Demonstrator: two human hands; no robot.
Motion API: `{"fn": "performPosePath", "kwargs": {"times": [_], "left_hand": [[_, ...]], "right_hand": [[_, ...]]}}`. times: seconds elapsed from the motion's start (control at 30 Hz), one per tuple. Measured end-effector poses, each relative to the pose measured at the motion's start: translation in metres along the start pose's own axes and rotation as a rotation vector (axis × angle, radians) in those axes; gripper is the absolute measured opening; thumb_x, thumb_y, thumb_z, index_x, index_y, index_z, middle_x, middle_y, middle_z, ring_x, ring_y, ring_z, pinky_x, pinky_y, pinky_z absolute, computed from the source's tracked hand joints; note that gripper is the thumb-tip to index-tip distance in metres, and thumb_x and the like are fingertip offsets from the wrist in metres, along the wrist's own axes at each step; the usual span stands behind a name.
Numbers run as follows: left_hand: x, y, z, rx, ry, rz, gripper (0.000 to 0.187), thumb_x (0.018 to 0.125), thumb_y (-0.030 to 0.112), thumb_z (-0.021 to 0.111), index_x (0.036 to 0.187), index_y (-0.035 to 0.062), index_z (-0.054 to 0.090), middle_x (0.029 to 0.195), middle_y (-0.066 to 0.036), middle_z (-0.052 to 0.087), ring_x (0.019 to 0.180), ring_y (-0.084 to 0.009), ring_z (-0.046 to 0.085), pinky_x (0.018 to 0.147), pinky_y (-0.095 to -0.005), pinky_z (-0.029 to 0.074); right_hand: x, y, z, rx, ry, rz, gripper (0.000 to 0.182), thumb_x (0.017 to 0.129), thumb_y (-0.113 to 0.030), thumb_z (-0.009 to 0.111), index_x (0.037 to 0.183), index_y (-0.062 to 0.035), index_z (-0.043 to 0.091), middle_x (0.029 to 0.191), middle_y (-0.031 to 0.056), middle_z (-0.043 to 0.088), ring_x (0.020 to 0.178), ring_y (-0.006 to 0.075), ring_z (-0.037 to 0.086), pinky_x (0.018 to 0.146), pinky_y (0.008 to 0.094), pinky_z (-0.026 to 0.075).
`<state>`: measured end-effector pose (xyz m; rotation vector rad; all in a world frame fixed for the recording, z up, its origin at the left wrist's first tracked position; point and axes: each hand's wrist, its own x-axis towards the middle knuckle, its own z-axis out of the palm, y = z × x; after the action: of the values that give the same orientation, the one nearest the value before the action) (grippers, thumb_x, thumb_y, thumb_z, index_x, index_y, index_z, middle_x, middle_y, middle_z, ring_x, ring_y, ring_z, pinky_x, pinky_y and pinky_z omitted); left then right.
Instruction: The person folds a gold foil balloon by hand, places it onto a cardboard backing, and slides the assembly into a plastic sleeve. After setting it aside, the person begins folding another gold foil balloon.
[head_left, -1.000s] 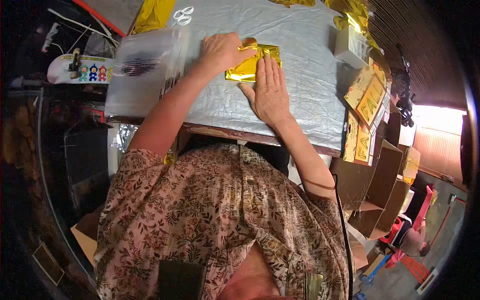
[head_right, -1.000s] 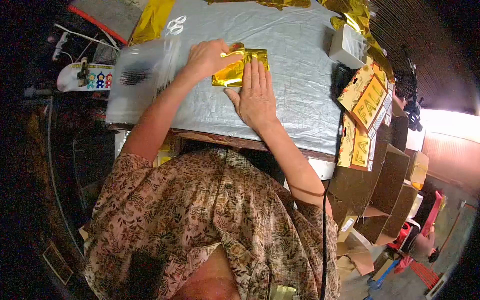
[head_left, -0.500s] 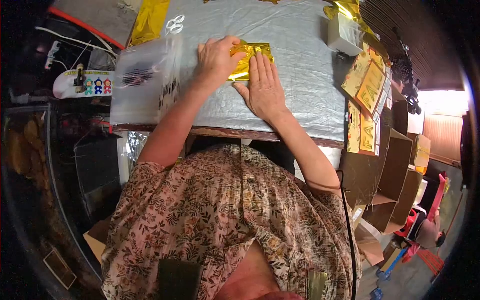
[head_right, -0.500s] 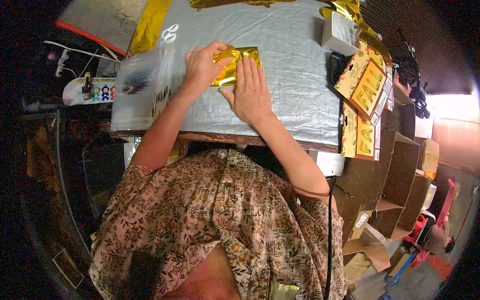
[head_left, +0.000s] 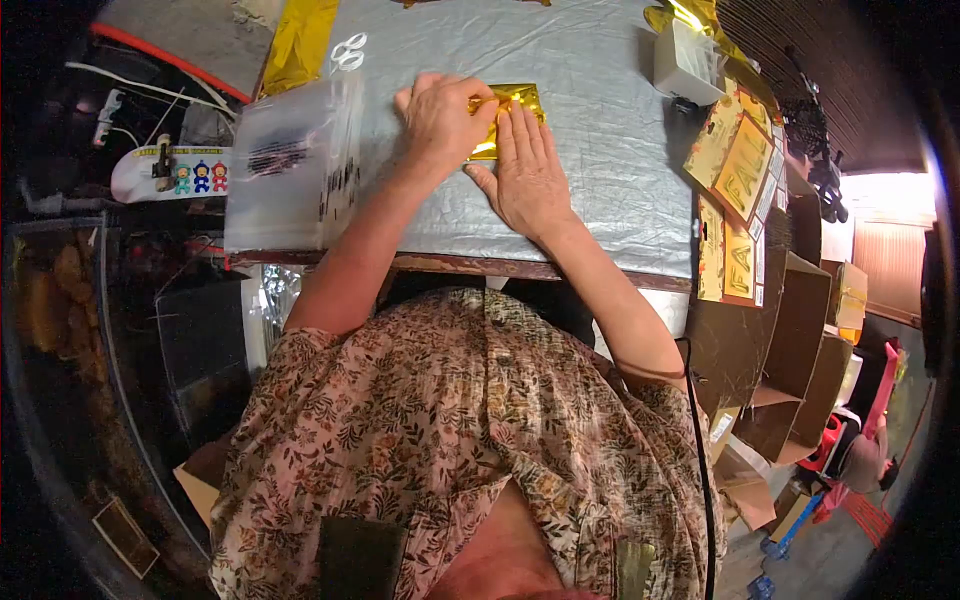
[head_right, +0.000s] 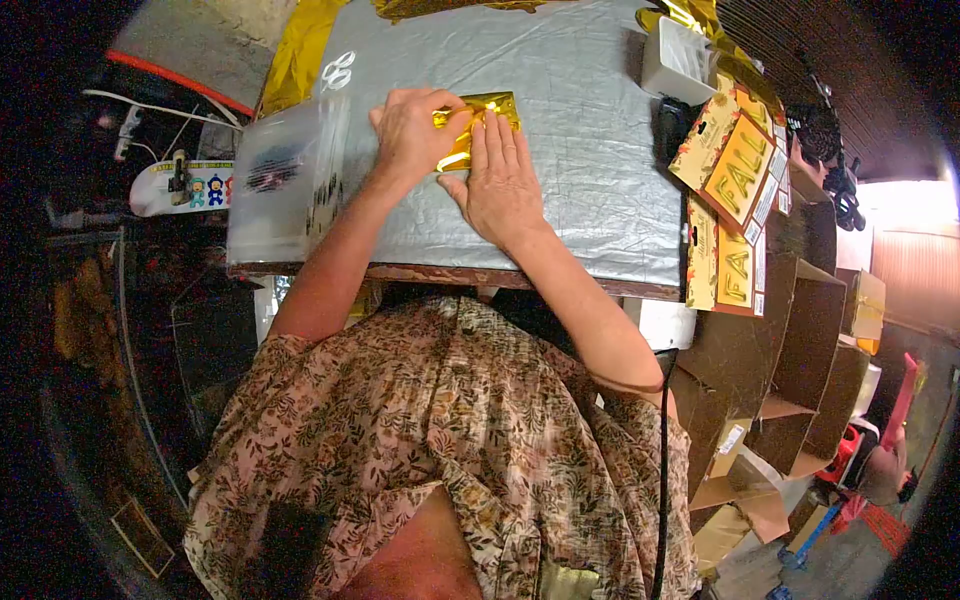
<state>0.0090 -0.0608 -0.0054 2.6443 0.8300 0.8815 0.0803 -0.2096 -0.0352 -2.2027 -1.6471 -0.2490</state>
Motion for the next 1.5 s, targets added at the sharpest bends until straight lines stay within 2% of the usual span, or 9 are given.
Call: {"fn": "performPosePath", "kwargs": {"times": [0.27,0.53,0.67,0.73,0.87,0.93,1.03,1.23,1.5], "left_hand": [[0.011,-0.020,0.008,-0.118,-0.108,-0.134,0.017,0.085,0.037,0.074,0.095,0.0239,0.079,0.086,0.000,0.075,0.092,-0.0283,0.068,0.089,-0.0465,0.039],[0.012,-0.034,0.005,-0.018,-0.065,-0.109,0.026,0.075,0.038,0.083,0.096,0.0228,0.078,0.102,0.000,0.068,0.112,-0.0290,0.055,0.094,-0.0479,0.035],[0.013,-0.042,0.001,-0.079,0.010,-0.053,0.024,0.081,0.035,0.081,0.100,0.0209,0.077,0.109,0.000,0.071,0.114,-0.0265,0.056,0.095,-0.0530,0.038],[0.015,-0.056,0.001,-0.434,-0.074,0.112,0.023,0.087,0.028,0.076,0.105,0.0147,0.075,0.125,0.001,0.069,0.125,-0.0219,0.055,0.099,-0.0580,0.037],[0.002,-0.063,0.000,-0.409,-0.262,0.375,0.033,0.096,0.032,0.065,0.124,0.0170,0.071,0.141,0.001,0.062,0.135,-0.0200,0.051,0.108,-0.0507,0.032],[-0.009,-0.045,-0.014,-0.001,-0.322,0.448,0.052,0.104,0.044,0.049,0.146,0.0131,0.055,0.156,-0.003,0.049,0.149,-0.0222,0.038,0.117,-0.0514,0.025],[-0.015,-0.052,-0.008,0.151,-0.419,0.403,0.063,0.107,0.050,0.040,0.161,0.0171,0.032,0.167,-0.004,0.030,0.155,-0.0212,0.024,0.123,-0.0562,0.014],[-0.017,-0.057,-0.005,0.117,-0.453,0.423,0.075,0.103,0.059,0.043,0.163,0.0159,0.027,0.169,-0.002,0.025,0.157,-0.0209,0.019,0.128,-0.0542,0.005],[-0.017,-0.059,-0.002,0.143,-0.408,0.470,0.080,0.102,0.066,0.036,0.159,0.0106,0.034,0.167,-0.002,0.030,0.156,-0.0210,0.022,0.128,-0.0538,0.009]], "right_hand": [[0.000,0.000,-0.001,0.012,-0.002,-0.001,0.084,0.101,-0.057,0.050,0.150,0.0102,0.037,0.158,0.0284,0.035,0.150,0.0397,0.031,0.124,0.0507,0.023],[0.002,-0.001,-0.006,0.001,-0.045,-0.018,0.075,0.102,-0.054,0.051,0.154,-0.0011,0.038,0.158,0.0291,0.033,0.149,0.0419,0.030,0.123,0.0516,0.023],[0.003,-0.002,-0.009,-0.007,-0.076,-0.022,0.075,0.102,-0.053,0.051,0.155,-0.0012,0.038,0.159,0.0287,0.033,0.150,0.0415,0.029,0.123,0.0517,0.023],[0.003,-0.002,-0.008,0.009,-0.074,-0.017,0.075,0.102,-0.052,0.051,0.155,-0.0015,0.037,0.159,0.0283,0.032,0.150,0.0415,0.028,0.123,0.0520,0.023],[0.003,-0.002,-0.007,-0.004,-0.092,-0.018,0.075,0.101,-0.052,0.052,0.155,-0.0016,0.037,0.160,0.0278,0.031,0.150,0.0418,0.029,0.123,0.0522,0.023],[0.003,-0.001,-0.006,-0.016,-0.092,-0.017,0.075,0.101,-0.052,0.053,0.155,-0.0018,0.037,0.161,0.0279,0.031,0.150,0.0426,0.029,0.123,0.0525,0.023],[0.004,-0.001,-0.008,-0.013,-0.094,-0.024,0.076,0.101,-0.051,0.054,0.155,-0.0011,0.035,0.161,0.0279,0.031,0.149,0.0434,0.030,0.123,0.0526,0.023],[0.001,0.005,-0.009,0.098,-0.099,-0.044,0.073,0.104,-0.044,0.050,0.157,0.0013,0.029,0.161,0.0285,0.029,0.151,0.0427,0.028,0.123,0.0537,0.021],[0.024,0.030,-0.009,0.046,-0.097,-0.024,0.065,0.108,-0.038,0.043,0.158,-0.0001,0.028,0.164,0.0208,0.030,0.154,0.0363,0.025,0.124,0.0557,0.018]]}}
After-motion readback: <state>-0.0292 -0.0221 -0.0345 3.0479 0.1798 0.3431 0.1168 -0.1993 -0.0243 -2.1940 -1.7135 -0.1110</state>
